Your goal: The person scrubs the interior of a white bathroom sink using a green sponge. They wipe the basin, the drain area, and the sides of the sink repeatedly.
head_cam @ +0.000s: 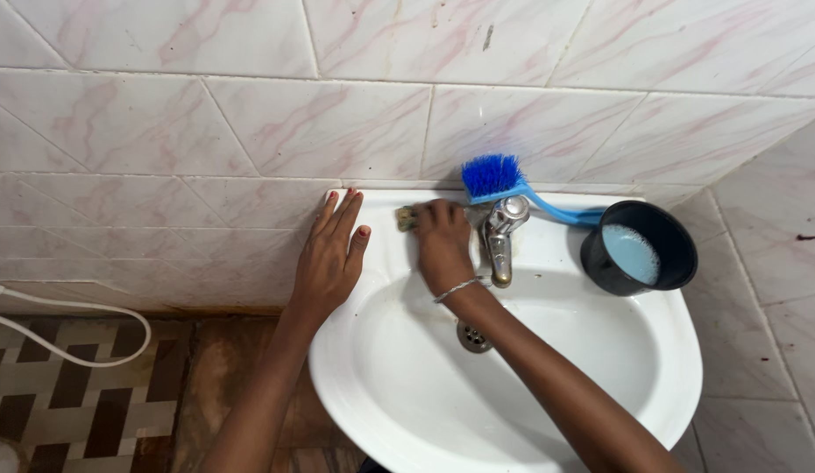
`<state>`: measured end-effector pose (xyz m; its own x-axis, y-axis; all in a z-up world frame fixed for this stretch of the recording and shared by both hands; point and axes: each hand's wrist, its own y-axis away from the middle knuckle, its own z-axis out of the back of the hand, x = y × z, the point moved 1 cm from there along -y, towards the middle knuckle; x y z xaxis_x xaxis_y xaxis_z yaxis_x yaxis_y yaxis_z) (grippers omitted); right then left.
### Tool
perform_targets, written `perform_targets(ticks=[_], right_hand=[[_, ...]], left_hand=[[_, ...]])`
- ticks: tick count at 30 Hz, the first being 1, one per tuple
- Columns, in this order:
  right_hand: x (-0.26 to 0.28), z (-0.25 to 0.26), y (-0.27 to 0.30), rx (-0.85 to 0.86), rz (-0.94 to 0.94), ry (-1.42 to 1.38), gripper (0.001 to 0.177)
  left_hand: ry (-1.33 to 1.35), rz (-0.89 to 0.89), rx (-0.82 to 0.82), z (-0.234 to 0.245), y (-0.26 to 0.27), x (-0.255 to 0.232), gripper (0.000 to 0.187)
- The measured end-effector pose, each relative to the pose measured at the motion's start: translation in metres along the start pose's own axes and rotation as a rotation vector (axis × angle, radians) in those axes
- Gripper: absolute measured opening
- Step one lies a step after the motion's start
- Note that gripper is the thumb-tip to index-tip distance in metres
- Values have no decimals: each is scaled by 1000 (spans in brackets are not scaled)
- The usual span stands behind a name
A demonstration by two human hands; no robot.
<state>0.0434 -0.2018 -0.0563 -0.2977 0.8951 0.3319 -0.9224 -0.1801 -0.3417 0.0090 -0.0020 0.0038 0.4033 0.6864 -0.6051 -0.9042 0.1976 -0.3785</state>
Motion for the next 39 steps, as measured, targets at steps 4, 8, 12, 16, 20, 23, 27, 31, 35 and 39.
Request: perform_targets(ticks=[4,8,12,16,20,23,27,31,35,39], right_hand=[[37,13,-13,-3,303,-169,43],[65,20,-22,37,409,-271,41],[63,35,-11,131,437,-284,32],[55,59,32,203,474,-288,29],[46,68,42,190,491,-325,41],[43,50,20,182,484,-295,29],[54,21,-24,108,475,-207,16],[55,19,-21,127,494,-240,14],[42,49,20,172,495,-297,24],[36,69,39,202,447,-337,33]], left_hand=[[-14,-20,-32,0,-3,-4,60],[-16,-14,-56,1,0,-6,61],[-98,-16,-57,-3,2,-5,60],[-152,-20,-49,-5,3,-3,57],[-169,-9,-49,-7,0,-1,57],[-180,-5,-41,-7,-1,0,57],[-99,31,-58,-5,-1,-3,56],[-98,50,-38,-4,2,-4,58],[-139,21,-26,-5,0,-3,60],[-158,28,-18,-6,-3,-1,59]])
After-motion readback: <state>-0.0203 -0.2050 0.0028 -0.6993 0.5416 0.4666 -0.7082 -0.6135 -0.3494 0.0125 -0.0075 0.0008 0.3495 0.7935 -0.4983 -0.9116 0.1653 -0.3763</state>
